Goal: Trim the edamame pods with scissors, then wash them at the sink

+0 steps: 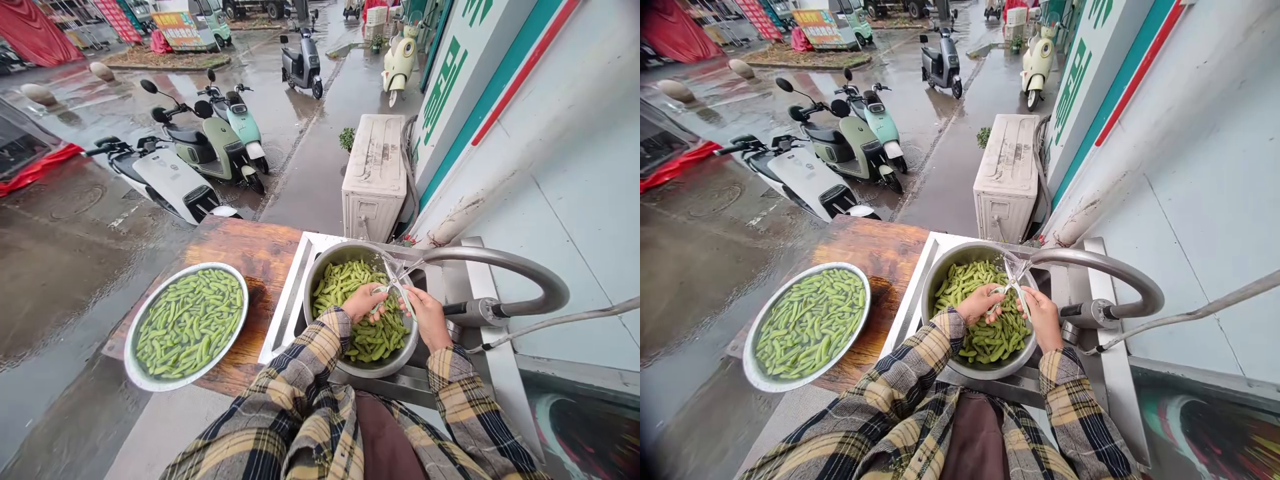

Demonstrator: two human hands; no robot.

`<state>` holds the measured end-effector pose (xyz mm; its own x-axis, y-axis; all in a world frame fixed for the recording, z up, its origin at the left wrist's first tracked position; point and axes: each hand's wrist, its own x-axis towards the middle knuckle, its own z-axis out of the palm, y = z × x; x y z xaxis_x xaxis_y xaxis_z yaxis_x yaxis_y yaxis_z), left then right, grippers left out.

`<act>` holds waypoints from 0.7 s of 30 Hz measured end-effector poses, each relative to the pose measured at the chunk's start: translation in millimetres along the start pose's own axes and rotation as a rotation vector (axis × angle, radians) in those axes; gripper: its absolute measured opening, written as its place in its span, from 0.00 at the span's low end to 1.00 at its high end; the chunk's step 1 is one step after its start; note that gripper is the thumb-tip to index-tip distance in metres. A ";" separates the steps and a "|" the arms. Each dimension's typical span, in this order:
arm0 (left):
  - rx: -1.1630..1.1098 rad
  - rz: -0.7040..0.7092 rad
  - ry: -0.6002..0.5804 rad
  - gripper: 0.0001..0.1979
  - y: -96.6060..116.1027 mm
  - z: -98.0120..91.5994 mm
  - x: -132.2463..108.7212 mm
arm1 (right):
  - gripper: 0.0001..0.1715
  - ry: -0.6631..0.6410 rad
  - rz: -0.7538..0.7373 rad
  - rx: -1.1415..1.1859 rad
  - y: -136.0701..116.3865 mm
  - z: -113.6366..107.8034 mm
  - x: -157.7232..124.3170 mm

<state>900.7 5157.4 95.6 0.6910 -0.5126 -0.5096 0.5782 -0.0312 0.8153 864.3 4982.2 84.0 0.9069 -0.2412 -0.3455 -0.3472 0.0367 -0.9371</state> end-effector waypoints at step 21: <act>-0.533 0.223 0.209 0.18 0.6 -3.3 -12.5 | 0.32 -0.087 -0.601 -0.610 40.8 15.5 -47.8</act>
<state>893.8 5166.6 101.6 0.8597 -0.2770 -0.4293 0.5098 0.5187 0.6863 810.5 5010.3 61.5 0.9844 0.0230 0.1743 0.1523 -0.6072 -0.7798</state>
